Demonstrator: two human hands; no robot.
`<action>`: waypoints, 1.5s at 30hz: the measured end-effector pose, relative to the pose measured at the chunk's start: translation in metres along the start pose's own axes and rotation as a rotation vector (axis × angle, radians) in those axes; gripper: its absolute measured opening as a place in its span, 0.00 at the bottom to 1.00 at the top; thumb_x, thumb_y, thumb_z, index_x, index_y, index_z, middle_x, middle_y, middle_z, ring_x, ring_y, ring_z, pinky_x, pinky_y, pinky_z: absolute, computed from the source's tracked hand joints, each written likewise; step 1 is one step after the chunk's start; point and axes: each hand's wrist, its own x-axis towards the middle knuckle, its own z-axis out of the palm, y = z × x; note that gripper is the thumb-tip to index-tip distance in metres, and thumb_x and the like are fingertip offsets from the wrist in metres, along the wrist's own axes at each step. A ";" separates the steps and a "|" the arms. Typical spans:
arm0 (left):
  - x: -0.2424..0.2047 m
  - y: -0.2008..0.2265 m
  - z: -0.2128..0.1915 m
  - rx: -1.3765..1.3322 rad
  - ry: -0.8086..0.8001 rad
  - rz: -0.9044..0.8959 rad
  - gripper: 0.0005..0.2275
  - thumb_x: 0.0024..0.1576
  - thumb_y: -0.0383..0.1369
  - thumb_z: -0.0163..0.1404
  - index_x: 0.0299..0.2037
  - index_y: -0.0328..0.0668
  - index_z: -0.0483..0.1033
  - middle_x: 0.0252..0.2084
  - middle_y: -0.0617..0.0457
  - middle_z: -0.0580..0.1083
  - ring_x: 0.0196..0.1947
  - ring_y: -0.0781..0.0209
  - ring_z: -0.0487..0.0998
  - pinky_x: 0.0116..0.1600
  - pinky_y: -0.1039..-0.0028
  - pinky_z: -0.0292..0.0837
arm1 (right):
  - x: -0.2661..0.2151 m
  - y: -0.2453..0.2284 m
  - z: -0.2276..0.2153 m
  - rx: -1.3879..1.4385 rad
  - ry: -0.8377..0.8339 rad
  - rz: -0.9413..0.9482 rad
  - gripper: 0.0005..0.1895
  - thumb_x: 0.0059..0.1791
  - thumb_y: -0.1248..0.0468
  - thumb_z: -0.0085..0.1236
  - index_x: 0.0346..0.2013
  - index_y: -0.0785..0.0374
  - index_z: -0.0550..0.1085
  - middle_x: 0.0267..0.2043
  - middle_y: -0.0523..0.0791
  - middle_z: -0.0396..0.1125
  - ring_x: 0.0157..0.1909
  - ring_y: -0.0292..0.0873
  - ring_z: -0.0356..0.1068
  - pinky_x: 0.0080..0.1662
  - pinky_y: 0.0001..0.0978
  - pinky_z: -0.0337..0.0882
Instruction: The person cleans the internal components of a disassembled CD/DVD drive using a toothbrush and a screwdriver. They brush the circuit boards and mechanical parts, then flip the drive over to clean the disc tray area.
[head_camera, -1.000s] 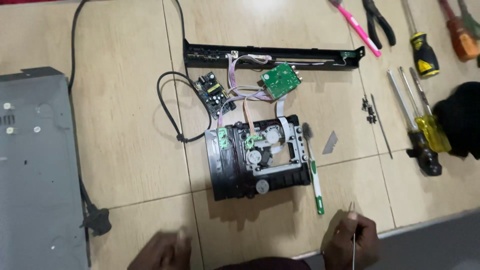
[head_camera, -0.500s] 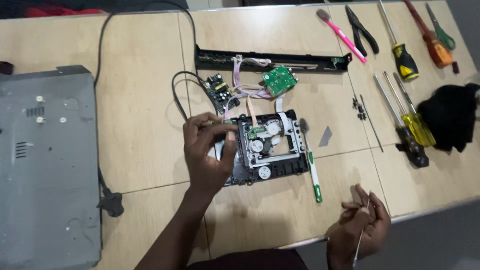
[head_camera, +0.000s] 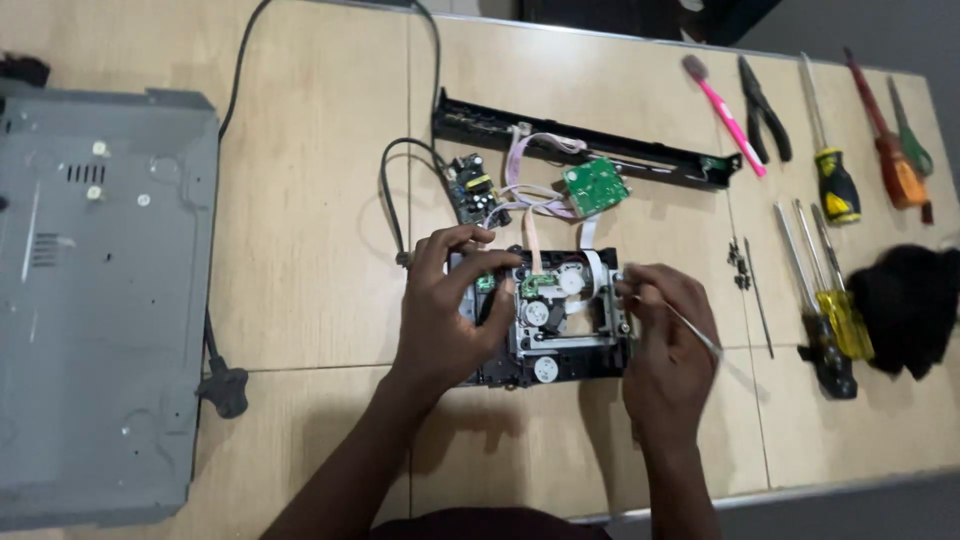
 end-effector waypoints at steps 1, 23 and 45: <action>-0.001 -0.004 0.002 0.015 0.016 0.035 0.09 0.54 0.31 0.55 0.45 0.48 0.81 0.51 0.49 0.72 0.49 0.49 0.74 0.57 0.58 0.70 | 0.008 0.010 0.004 0.058 -0.082 -0.084 0.11 0.60 0.70 0.43 0.49 0.71 0.75 0.48 0.54 0.72 0.51 0.47 0.75 0.51 0.39 0.80; 0.050 -0.001 0.020 0.360 -0.182 -0.111 0.10 0.58 0.36 0.56 0.28 0.39 0.82 0.44 0.48 0.65 0.44 0.42 0.69 0.50 0.55 0.67 | 0.019 0.030 0.052 0.056 -0.150 -0.418 0.03 0.54 0.78 0.58 0.41 0.75 0.73 0.42 0.56 0.71 0.46 0.55 0.77 0.49 0.41 0.76; 0.039 -0.018 0.031 0.145 -0.111 -0.281 0.05 0.50 0.39 0.62 0.28 0.52 0.84 0.45 0.53 0.66 0.49 0.38 0.71 0.58 0.53 0.64 | 0.016 0.028 0.055 0.093 -0.136 -0.452 0.01 0.54 0.78 0.57 0.40 0.76 0.73 0.40 0.57 0.71 0.45 0.56 0.76 0.47 0.41 0.76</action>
